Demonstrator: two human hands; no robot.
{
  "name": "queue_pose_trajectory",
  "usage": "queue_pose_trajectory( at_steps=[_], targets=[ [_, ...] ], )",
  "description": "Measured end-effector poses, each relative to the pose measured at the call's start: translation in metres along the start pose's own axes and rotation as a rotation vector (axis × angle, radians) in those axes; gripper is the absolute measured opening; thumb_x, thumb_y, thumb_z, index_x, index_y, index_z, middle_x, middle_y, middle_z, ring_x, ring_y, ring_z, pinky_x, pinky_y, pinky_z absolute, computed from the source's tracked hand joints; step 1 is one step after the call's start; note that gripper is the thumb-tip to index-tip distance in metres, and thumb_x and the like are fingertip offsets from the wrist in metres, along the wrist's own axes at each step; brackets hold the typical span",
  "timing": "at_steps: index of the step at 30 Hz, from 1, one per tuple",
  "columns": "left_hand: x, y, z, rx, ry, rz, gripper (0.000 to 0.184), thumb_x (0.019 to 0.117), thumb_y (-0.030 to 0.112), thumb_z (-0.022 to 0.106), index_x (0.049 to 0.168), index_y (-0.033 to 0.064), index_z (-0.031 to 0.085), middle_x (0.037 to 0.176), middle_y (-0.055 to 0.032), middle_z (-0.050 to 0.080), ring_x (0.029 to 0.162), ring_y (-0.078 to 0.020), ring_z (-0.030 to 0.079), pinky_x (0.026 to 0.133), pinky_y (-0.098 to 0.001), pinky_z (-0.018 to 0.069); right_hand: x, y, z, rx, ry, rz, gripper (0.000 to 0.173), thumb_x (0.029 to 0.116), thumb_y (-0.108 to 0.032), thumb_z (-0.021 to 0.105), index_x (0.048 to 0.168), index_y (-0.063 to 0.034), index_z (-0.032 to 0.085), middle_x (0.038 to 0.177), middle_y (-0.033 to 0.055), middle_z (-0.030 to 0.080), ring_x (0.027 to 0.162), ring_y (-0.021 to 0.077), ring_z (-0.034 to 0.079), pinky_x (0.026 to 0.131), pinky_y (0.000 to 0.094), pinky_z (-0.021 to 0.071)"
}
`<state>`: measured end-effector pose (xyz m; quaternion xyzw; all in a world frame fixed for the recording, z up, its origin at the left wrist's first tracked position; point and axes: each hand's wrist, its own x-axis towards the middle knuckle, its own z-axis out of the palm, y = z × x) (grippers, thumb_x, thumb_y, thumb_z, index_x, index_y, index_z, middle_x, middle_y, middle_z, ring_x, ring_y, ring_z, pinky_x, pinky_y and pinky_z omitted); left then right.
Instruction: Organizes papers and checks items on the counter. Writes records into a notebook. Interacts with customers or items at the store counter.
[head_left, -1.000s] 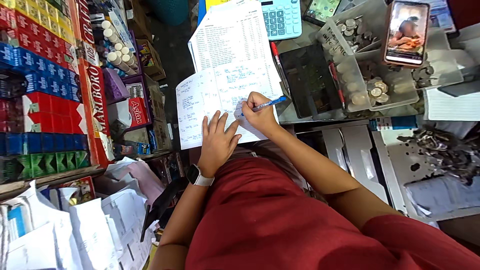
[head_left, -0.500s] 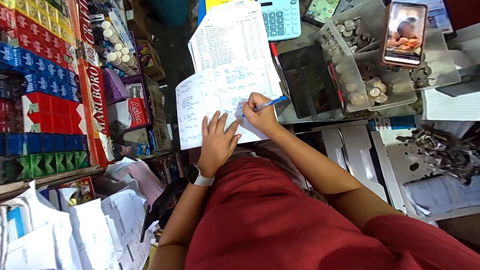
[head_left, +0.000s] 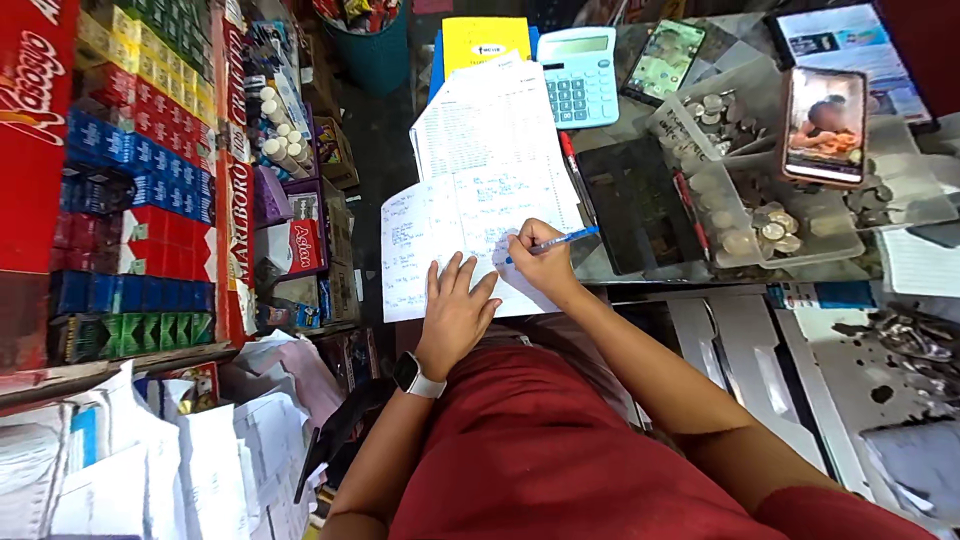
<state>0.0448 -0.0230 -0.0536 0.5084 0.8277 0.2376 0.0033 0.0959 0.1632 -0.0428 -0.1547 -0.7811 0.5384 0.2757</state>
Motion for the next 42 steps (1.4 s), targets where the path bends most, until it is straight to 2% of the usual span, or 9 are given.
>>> queue_pose_trajectory(
  at_steps=[6, 21, 26, 29, 31, 33, 42],
  targets=[
    [0.0, 0.001, 0.0, -0.002, 0.002, 0.004, 0.04, 0.1052, 0.041, 0.048, 0.133, 0.0209, 0.069, 0.144, -0.0177, 0.058, 0.143, -0.0427, 0.043, 0.115, -0.0714, 0.0236, 0.0, -0.01, -0.007, 0.079, 0.058, 0.113, 0.031, 0.0903, 0.0, 0.062, 0.07, -0.0142, 0.041, 0.056, -0.0062, 0.044, 0.045, 0.0007, 0.043, 0.044, 0.0158, 0.0407],
    [-0.005, -0.002, -0.002, -0.003, -0.005, 0.009, 0.042, 0.1062, 0.042, 0.045, 0.133, 0.0201, 0.069, 0.144, -0.0181, 0.057, 0.143, -0.0428, 0.042, 0.114, -0.072, 0.024, -0.009, -0.007, -0.004, 0.088, 0.026, 0.101, 0.029, 0.0908, -0.001, 0.061, 0.071, -0.0118, 0.043, 0.056, -0.0041, 0.044, 0.045, 0.0019, 0.043, 0.044, 0.0158, 0.0391],
    [-0.004, 0.002, -0.003, -0.015, -0.035, -0.011, 0.044, 0.1053, 0.044, 0.046, 0.132, 0.0172, 0.069, 0.146, -0.0203, 0.055, 0.146, -0.0452, 0.038, 0.115, -0.074, 0.0188, -0.004, -0.004, -0.007, 0.061, -0.019, 0.069, 0.028, 0.0911, -0.003, 0.061, 0.071, -0.0116, 0.044, 0.059, -0.0049, 0.045, 0.047, -0.0001, 0.044, 0.047, 0.014, 0.0404],
    [-0.003, 0.007, -0.001, 0.026, -0.04, -0.015, 0.048, 0.1045, 0.049, 0.046, 0.136, 0.0188, 0.065, 0.147, -0.0237, 0.052, 0.147, -0.0486, 0.034, 0.113, -0.0775, 0.0166, -0.006, -0.001, -0.007, 0.054, -0.01, 0.024, 0.027, 0.0923, -0.004, 0.063, 0.072, -0.0098, 0.045, 0.063, -0.0017, 0.048, 0.05, 0.0016, 0.046, 0.048, 0.015, 0.0419],
    [-0.003, 0.009, -0.001, 0.055, -0.051, -0.015, 0.049, 0.1042, 0.051, 0.045, 0.142, 0.0241, 0.062, 0.149, -0.025, 0.05, 0.147, -0.0495, 0.032, 0.113, -0.0786, 0.0154, -0.007, -0.001, -0.006, 0.038, -0.011, 0.002, 0.027, 0.0921, -0.004, 0.063, 0.072, -0.0087, 0.045, 0.066, -0.0002, 0.048, 0.052, 0.0023, 0.046, 0.048, 0.015, 0.0408],
    [-0.003, 0.009, 0.0, 0.068, -0.05, -0.013, 0.049, 0.1043, 0.052, 0.044, 0.143, 0.0263, 0.061, 0.149, -0.0249, 0.05, 0.147, -0.0495, 0.032, 0.112, -0.0787, 0.0155, -0.007, -0.001, -0.006, -0.001, -0.011, -0.017, 0.027, 0.0923, -0.003, 0.063, 0.072, -0.0071, 0.046, 0.067, 0.0018, 0.048, 0.053, 0.0035, 0.045, 0.049, 0.0154, 0.039],
    [-0.003, 0.01, 0.001, 0.075, -0.06, -0.021, 0.05, 0.1045, 0.053, 0.043, 0.143, 0.0263, 0.061, 0.15, -0.0244, 0.048, 0.148, -0.0488, 0.03, 0.113, -0.0785, 0.0143, -0.006, -0.001, -0.007, -0.035, -0.019, -0.074, 0.026, 0.09, -0.001, 0.061, 0.069, -0.0068, 0.046, 0.067, 0.0014, 0.047, 0.056, 0.0023, 0.042, 0.051, 0.0141, 0.0325]
  ],
)
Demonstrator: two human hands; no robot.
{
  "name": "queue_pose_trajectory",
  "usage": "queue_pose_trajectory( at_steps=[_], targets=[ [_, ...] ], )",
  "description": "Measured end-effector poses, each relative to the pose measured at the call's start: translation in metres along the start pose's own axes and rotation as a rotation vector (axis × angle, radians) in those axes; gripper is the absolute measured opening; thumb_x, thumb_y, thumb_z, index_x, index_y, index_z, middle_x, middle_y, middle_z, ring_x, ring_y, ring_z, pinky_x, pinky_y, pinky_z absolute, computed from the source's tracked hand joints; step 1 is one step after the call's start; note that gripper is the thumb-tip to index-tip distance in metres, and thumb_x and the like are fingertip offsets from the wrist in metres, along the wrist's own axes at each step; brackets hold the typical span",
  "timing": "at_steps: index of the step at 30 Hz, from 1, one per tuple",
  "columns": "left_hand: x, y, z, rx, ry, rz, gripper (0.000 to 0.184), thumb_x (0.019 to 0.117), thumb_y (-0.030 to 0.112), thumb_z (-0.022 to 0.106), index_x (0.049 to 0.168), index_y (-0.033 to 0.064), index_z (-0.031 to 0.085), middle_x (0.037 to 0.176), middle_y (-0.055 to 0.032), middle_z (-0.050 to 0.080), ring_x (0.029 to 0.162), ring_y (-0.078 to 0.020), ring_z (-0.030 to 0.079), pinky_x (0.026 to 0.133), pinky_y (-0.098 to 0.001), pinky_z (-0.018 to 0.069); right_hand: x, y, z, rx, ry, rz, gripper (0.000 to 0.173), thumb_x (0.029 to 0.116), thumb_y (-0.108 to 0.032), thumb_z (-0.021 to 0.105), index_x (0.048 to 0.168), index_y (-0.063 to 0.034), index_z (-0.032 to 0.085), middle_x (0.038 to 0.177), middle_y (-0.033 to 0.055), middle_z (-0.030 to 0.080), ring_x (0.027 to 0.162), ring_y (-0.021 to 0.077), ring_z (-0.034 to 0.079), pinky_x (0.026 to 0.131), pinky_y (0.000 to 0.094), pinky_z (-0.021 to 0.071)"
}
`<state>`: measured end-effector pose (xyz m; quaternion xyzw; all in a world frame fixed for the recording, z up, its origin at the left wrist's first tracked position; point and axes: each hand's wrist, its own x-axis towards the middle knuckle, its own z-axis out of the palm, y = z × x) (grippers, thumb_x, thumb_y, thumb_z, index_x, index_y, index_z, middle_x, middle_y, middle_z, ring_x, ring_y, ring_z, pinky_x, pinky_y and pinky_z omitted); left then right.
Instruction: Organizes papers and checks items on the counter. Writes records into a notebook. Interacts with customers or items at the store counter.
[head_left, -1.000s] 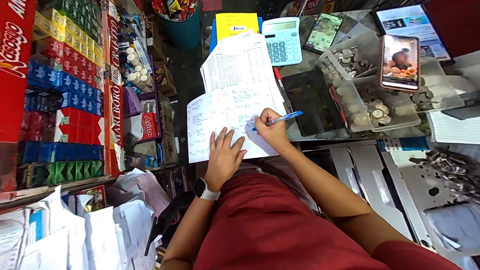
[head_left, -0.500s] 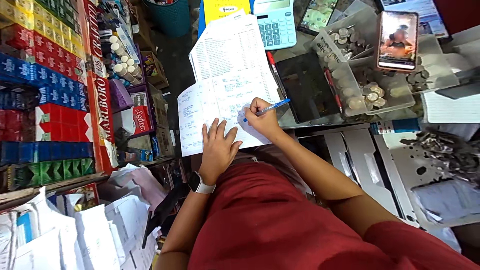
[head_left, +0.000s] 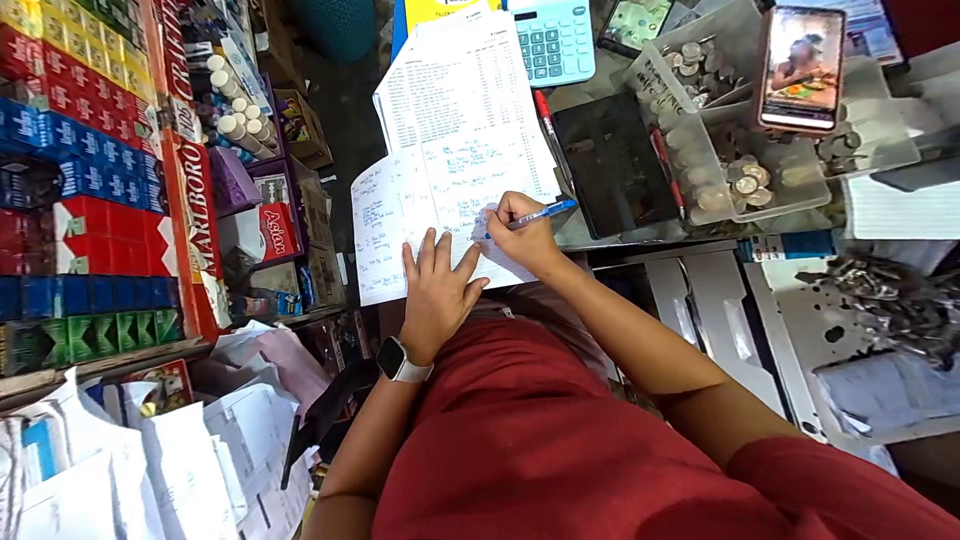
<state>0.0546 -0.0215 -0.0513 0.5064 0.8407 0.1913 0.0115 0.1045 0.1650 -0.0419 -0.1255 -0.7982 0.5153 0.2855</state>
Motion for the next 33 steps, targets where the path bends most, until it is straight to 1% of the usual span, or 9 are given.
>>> queue_pose_trajectory(
  at_steps=[6, 13, 15, 19, 22, 25, 28, 31, 33],
  targets=[
    [0.0002, -0.0001, 0.0002, -0.007, 0.012, 0.0, 0.049, 0.1046, 0.051, 0.044, 0.142, 0.026, 0.061, 0.149, -0.0247, 0.049, 0.148, -0.0487, 0.031, 0.113, -0.0778, 0.015, -0.0001, -0.0011, -0.0004, -0.023, 0.003, 0.01, 0.026, 0.0912, -0.001, 0.061, 0.07, -0.0058, 0.046, 0.067, 0.0023, 0.047, 0.055, 0.0031, 0.043, 0.05, 0.0143, 0.0352],
    [0.0009, -0.0001, -0.0012, -0.019, -0.004, -0.004, 0.048, 0.1045, 0.05, 0.045, 0.143, 0.0256, 0.061, 0.149, -0.0253, 0.049, 0.147, -0.0497, 0.031, 0.113, -0.0788, 0.0147, 0.0005, -0.0014, -0.0003, -0.032, 0.022, 0.0, 0.028, 0.0917, 0.0, 0.059, 0.069, -0.0069, 0.044, 0.067, 0.0015, 0.045, 0.054, 0.0023, 0.04, 0.05, 0.0138, 0.0321],
    [0.0005, 0.0001, -0.0012, -0.022, -0.007, -0.004, 0.048, 0.1046, 0.05, 0.045, 0.142, 0.0252, 0.061, 0.149, -0.0254, 0.049, 0.148, -0.0496, 0.031, 0.113, -0.0787, 0.0144, 0.0004, -0.0018, -0.0001, -0.043, 0.015, -0.01, 0.027, 0.0909, 0.0, 0.059, 0.069, -0.0062, 0.044, 0.067, 0.0016, 0.044, 0.056, 0.0025, 0.039, 0.051, 0.0143, 0.0304],
    [0.0011, 0.0005, -0.0028, -0.023, -0.014, -0.009, 0.049, 0.1048, 0.051, 0.044, 0.143, 0.0257, 0.061, 0.149, -0.0254, 0.049, 0.148, -0.0493, 0.031, 0.113, -0.0783, 0.015, 0.0012, -0.0017, 0.0003, -0.043, 0.018, -0.017, 0.028, 0.0911, 0.0, 0.058, 0.068, -0.0069, 0.043, 0.067, 0.0011, 0.044, 0.056, 0.0021, 0.038, 0.051, 0.014, 0.0297],
    [0.0014, 0.0009, -0.0032, -0.02, -0.017, -0.012, 0.048, 0.105, 0.05, 0.044, 0.143, 0.0259, 0.061, 0.15, -0.0251, 0.048, 0.148, -0.0492, 0.03, 0.113, -0.0782, 0.0145, 0.001, -0.001, 0.0004, -0.051, 0.011, -0.046, 0.027, 0.0893, 0.001, 0.057, 0.068, -0.0069, 0.043, 0.066, 0.0009, 0.043, 0.056, 0.0022, 0.038, 0.051, 0.0139, 0.0292],
    [0.0011, 0.0006, -0.0026, -0.018, -0.021, -0.013, 0.048, 0.1049, 0.05, 0.044, 0.143, 0.0262, 0.061, 0.15, -0.0247, 0.048, 0.148, -0.0488, 0.03, 0.113, -0.0789, 0.0146, 0.0008, -0.0008, -0.0025, -0.085, -0.005, -0.052, 0.025, 0.0884, 0.0, 0.059, 0.067, -0.0047, 0.045, 0.066, 0.003, 0.045, 0.057, 0.004, 0.04, 0.052, 0.0156, 0.0311],
    [0.0016, 0.0005, -0.0027, -0.009, -0.024, -0.012, 0.049, 0.1052, 0.051, 0.043, 0.143, 0.0265, 0.06, 0.151, -0.024, 0.048, 0.149, -0.0482, 0.03, 0.113, -0.0781, 0.015, 0.0003, 0.0024, -0.005, -0.017, 0.029, 0.01, 0.028, 0.0905, -0.002, 0.061, 0.069, -0.0079, 0.044, 0.065, 0.0007, 0.046, 0.052, 0.0019, 0.043, 0.048, 0.0139, 0.0357],
    [0.0007, 0.0006, -0.0019, -0.009, -0.013, -0.009, 0.048, 0.1051, 0.051, 0.043, 0.142, 0.0259, 0.061, 0.149, -0.0248, 0.049, 0.148, -0.0489, 0.031, 0.113, -0.0781, 0.0147, 0.0001, 0.0021, -0.0038, -0.038, 0.034, -0.006, 0.027, 0.0905, -0.002, 0.06, 0.069, -0.0064, 0.044, 0.066, 0.0015, 0.045, 0.055, 0.0027, 0.04, 0.05, 0.0145, 0.0321],
    [0.0007, 0.0001, -0.0015, -0.009, -0.009, -0.006, 0.048, 0.105, 0.051, 0.043, 0.142, 0.026, 0.061, 0.15, -0.0244, 0.049, 0.148, -0.0485, 0.031, 0.113, -0.0782, 0.0142, 0.0001, 0.002, -0.0044, -0.057, 0.035, -0.014, 0.027, 0.0897, -0.002, 0.06, 0.068, -0.0066, 0.044, 0.065, 0.0016, 0.046, 0.055, 0.0024, 0.04, 0.05, 0.0143, 0.0314]
  ],
)
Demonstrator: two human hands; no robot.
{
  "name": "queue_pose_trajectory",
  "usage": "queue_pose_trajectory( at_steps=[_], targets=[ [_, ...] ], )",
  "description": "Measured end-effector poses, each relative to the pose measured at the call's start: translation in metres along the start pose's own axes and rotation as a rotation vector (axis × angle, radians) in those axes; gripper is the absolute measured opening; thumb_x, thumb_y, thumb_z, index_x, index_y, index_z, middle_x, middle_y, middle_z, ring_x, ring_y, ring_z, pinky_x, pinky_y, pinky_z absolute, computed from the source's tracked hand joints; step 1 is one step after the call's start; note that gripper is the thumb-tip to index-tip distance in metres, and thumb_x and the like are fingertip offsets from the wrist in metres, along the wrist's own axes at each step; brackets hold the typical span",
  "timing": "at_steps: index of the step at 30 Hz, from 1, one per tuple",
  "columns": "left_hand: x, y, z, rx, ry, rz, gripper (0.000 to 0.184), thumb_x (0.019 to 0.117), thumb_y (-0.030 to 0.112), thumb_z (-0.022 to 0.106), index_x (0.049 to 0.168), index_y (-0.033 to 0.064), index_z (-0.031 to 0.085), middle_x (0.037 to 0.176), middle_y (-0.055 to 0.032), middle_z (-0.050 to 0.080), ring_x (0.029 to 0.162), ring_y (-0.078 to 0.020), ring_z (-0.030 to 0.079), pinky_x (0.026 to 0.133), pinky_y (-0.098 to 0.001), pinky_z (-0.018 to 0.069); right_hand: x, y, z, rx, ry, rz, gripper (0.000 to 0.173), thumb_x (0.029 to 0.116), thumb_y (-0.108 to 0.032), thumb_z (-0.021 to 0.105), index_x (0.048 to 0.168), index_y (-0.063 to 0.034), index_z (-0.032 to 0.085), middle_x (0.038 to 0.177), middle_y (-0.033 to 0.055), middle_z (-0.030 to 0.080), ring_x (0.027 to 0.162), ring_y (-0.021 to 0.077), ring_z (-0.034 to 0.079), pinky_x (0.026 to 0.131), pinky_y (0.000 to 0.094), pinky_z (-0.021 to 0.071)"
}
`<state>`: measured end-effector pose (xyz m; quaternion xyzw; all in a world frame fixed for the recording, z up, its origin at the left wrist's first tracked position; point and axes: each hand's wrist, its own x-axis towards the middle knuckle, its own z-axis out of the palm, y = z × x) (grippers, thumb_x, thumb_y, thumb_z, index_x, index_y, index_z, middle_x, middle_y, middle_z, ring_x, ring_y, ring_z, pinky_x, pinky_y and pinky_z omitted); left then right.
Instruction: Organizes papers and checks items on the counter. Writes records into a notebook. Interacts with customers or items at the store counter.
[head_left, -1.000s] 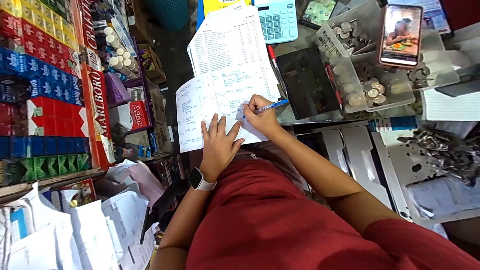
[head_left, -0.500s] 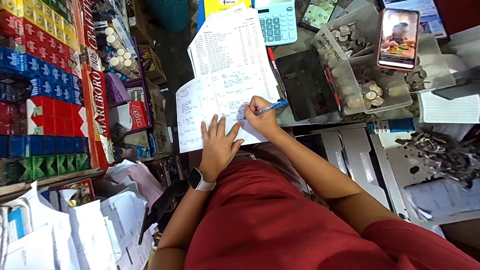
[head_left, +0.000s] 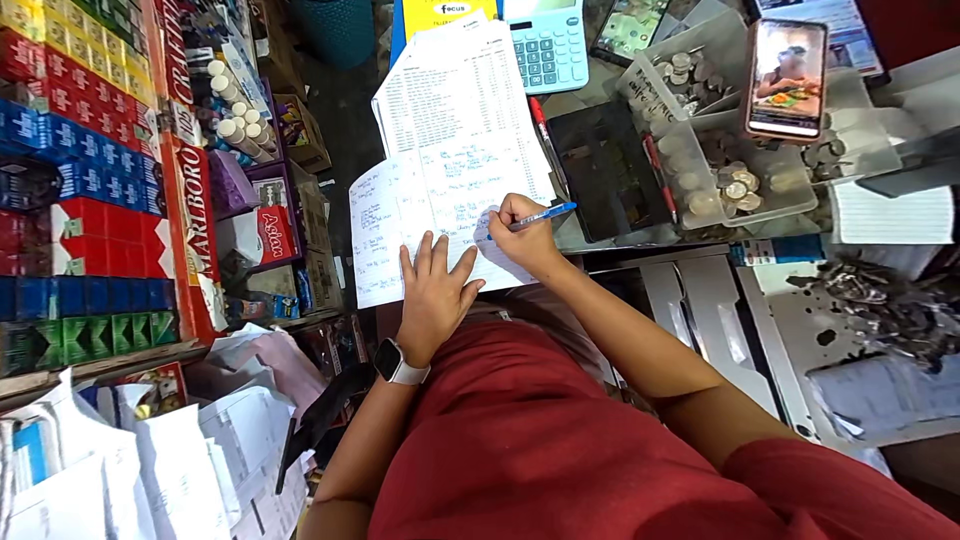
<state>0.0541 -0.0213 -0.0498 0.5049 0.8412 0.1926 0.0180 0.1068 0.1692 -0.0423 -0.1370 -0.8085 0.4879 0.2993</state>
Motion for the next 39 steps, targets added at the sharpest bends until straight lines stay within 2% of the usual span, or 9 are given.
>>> queue_pose_trajectory(
  at_steps=[4, 9, 15, 34, 39],
  targets=[
    [-0.0002, -0.0008, 0.0007, -0.011, 0.011, 0.007, 0.048, 0.1049, 0.05, 0.044, 0.142, 0.0251, 0.062, 0.15, -0.0242, 0.049, 0.148, -0.0485, 0.031, 0.113, -0.078, 0.015, 0.0012, -0.0032, -0.0005, -0.024, -0.001, -0.007, 0.027, 0.0899, 0.0, 0.059, 0.068, -0.0051, 0.044, 0.067, 0.0033, 0.045, 0.057, 0.0039, 0.04, 0.051, 0.0153, 0.0308],
    [-0.0001, -0.001, 0.0006, -0.014, 0.001, 0.0, 0.048, 0.1051, 0.05, 0.044, 0.142, 0.0259, 0.061, 0.15, -0.0242, 0.049, 0.148, -0.0481, 0.03, 0.113, -0.0781, 0.0146, 0.0043, 0.0018, 0.001, 0.012, 0.008, -0.026, 0.027, 0.0888, 0.001, 0.058, 0.067, -0.0056, 0.043, 0.065, -0.0002, 0.042, 0.058, 0.0013, 0.039, 0.053, 0.0142, 0.0304],
    [-0.0005, -0.001, 0.0012, -0.002, 0.015, 0.007, 0.049, 0.1052, 0.051, 0.043, 0.142, 0.0252, 0.062, 0.15, -0.0242, 0.049, 0.148, -0.0482, 0.031, 0.113, -0.0776, 0.0152, 0.001, -0.0032, -0.001, -0.036, -0.001, -0.002, 0.027, 0.0893, 0.001, 0.058, 0.068, -0.0055, 0.043, 0.067, 0.003, 0.044, 0.057, 0.0039, 0.039, 0.051, 0.0154, 0.0298],
    [-0.0004, -0.0013, 0.0014, 0.002, 0.015, 0.003, 0.048, 0.1053, 0.051, 0.043, 0.142, 0.0269, 0.062, 0.15, -0.0234, 0.049, 0.148, -0.0475, 0.032, 0.113, -0.0774, 0.0165, 0.0008, -0.0012, -0.0005, 0.002, 0.058, 0.042, 0.03, 0.0905, 0.001, 0.058, 0.068, -0.0086, 0.04, 0.064, 0.0004, 0.042, 0.054, 0.0026, 0.036, 0.049, 0.0148, 0.0279],
    [0.0002, -0.0016, 0.0033, 0.026, 0.036, 0.009, 0.048, 0.105, 0.051, 0.043, 0.14, 0.0264, 0.063, 0.148, -0.0245, 0.051, 0.146, -0.0492, 0.034, 0.112, -0.0786, 0.0187, 0.0008, -0.0017, 0.0004, -0.023, 0.037, 0.023, 0.028, 0.0876, 0.001, 0.057, 0.067, -0.0078, 0.041, 0.065, 0.0002, 0.041, 0.056, 0.0027, 0.037, 0.051, 0.0152, 0.0293]
  ],
)
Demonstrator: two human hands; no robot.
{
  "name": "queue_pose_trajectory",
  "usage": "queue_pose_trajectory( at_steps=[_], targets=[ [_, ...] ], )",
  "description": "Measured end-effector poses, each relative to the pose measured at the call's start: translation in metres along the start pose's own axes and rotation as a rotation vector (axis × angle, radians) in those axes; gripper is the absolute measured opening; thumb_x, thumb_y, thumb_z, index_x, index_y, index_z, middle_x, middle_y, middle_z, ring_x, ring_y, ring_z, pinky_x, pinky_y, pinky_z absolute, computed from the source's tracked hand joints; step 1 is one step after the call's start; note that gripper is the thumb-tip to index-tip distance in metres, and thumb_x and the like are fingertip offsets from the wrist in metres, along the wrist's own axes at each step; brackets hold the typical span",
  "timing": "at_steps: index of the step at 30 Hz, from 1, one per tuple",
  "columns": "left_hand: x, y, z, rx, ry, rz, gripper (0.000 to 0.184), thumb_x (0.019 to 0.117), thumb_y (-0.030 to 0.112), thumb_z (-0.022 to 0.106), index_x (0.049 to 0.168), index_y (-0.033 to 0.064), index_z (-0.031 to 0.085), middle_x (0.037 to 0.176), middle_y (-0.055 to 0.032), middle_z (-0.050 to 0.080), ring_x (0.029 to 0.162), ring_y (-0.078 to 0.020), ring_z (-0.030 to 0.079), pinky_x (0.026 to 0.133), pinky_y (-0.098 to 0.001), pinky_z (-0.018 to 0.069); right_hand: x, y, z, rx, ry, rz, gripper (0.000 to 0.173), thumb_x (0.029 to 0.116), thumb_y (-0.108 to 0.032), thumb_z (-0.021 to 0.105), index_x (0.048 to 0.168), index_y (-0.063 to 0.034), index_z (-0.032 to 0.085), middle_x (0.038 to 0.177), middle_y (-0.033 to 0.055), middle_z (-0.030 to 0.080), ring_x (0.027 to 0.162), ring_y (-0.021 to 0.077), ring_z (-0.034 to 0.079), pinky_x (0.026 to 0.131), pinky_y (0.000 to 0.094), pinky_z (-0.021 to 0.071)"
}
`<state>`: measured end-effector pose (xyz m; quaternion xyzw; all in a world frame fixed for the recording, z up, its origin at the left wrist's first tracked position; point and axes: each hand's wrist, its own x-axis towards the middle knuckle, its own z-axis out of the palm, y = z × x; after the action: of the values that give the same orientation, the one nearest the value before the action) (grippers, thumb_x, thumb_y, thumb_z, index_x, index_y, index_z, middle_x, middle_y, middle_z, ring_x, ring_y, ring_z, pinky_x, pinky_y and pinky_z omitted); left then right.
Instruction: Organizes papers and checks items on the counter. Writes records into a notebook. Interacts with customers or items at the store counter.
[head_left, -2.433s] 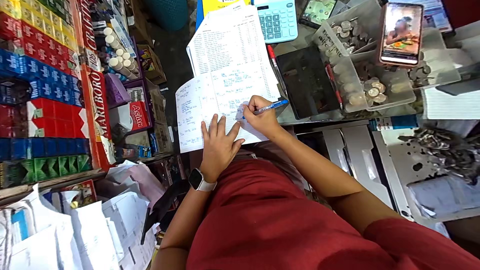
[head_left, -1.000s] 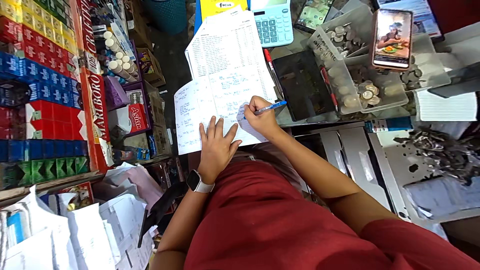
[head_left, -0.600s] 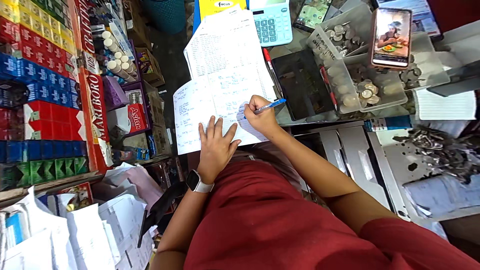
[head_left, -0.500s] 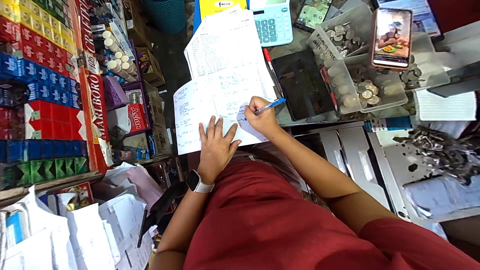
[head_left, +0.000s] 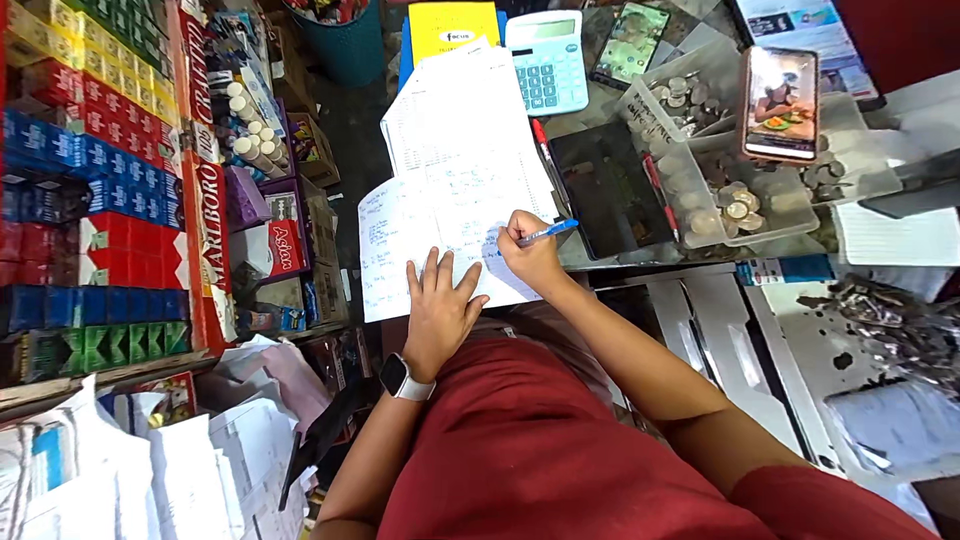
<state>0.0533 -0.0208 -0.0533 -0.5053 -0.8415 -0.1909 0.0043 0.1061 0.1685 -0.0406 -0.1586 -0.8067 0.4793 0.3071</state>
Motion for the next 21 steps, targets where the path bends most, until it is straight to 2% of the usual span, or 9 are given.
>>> queue_pose_trajectory(
  at_steps=[7, 10, 15, 21],
  targets=[
    [0.004, 0.004, -0.005, -0.005, 0.009, -0.025, 0.046, 0.1037, 0.05, 0.046, 0.138, 0.026, 0.065, 0.143, -0.0233, 0.057, 0.141, -0.0502, 0.043, 0.109, -0.0792, 0.0237, 0.003, 0.001, 0.002, 0.049, 0.039, 0.071, 0.032, 0.0872, 0.001, 0.06, 0.065, -0.0105, 0.039, 0.062, -0.0036, 0.041, 0.053, -0.0008, 0.038, 0.05, 0.0134, 0.0316],
    [0.004, 0.006, -0.007, -0.008, -0.006, -0.03, 0.046, 0.1036, 0.049, 0.047, 0.138, 0.0252, 0.065, 0.144, -0.0241, 0.056, 0.141, -0.0512, 0.042, 0.109, -0.0795, 0.0234, 0.002, -0.002, 0.002, -0.012, 0.015, 0.047, 0.03, 0.0873, 0.0, 0.059, 0.065, -0.0072, 0.041, 0.065, -0.0009, 0.042, 0.057, 0.0008, 0.039, 0.053, 0.0142, 0.0317],
    [0.004, 0.006, -0.007, -0.009, -0.021, -0.028, 0.046, 0.1038, 0.049, 0.046, 0.139, 0.0259, 0.065, 0.144, -0.024, 0.055, 0.141, -0.0512, 0.041, 0.109, -0.0795, 0.0225, 0.004, 0.004, -0.005, 0.171, 0.041, 0.167, 0.032, 0.0896, -0.001, 0.061, 0.069, -0.014, 0.041, 0.056, -0.0072, 0.042, 0.046, -0.0004, 0.041, 0.046, 0.0155, 0.0384],
    [0.005, 0.009, -0.009, -0.004, -0.029, -0.043, 0.046, 0.1038, 0.049, 0.046, 0.138, 0.0248, 0.065, 0.143, -0.0247, 0.056, 0.14, -0.0517, 0.042, 0.109, -0.0794, 0.0235, 0.003, 0.007, -0.013, 0.17, 0.021, 0.158, 0.031, 0.0871, -0.001, 0.061, 0.068, -0.0149, 0.041, 0.055, -0.0084, 0.044, 0.046, -0.0012, 0.045, 0.047, 0.0151, 0.042]
  ],
)
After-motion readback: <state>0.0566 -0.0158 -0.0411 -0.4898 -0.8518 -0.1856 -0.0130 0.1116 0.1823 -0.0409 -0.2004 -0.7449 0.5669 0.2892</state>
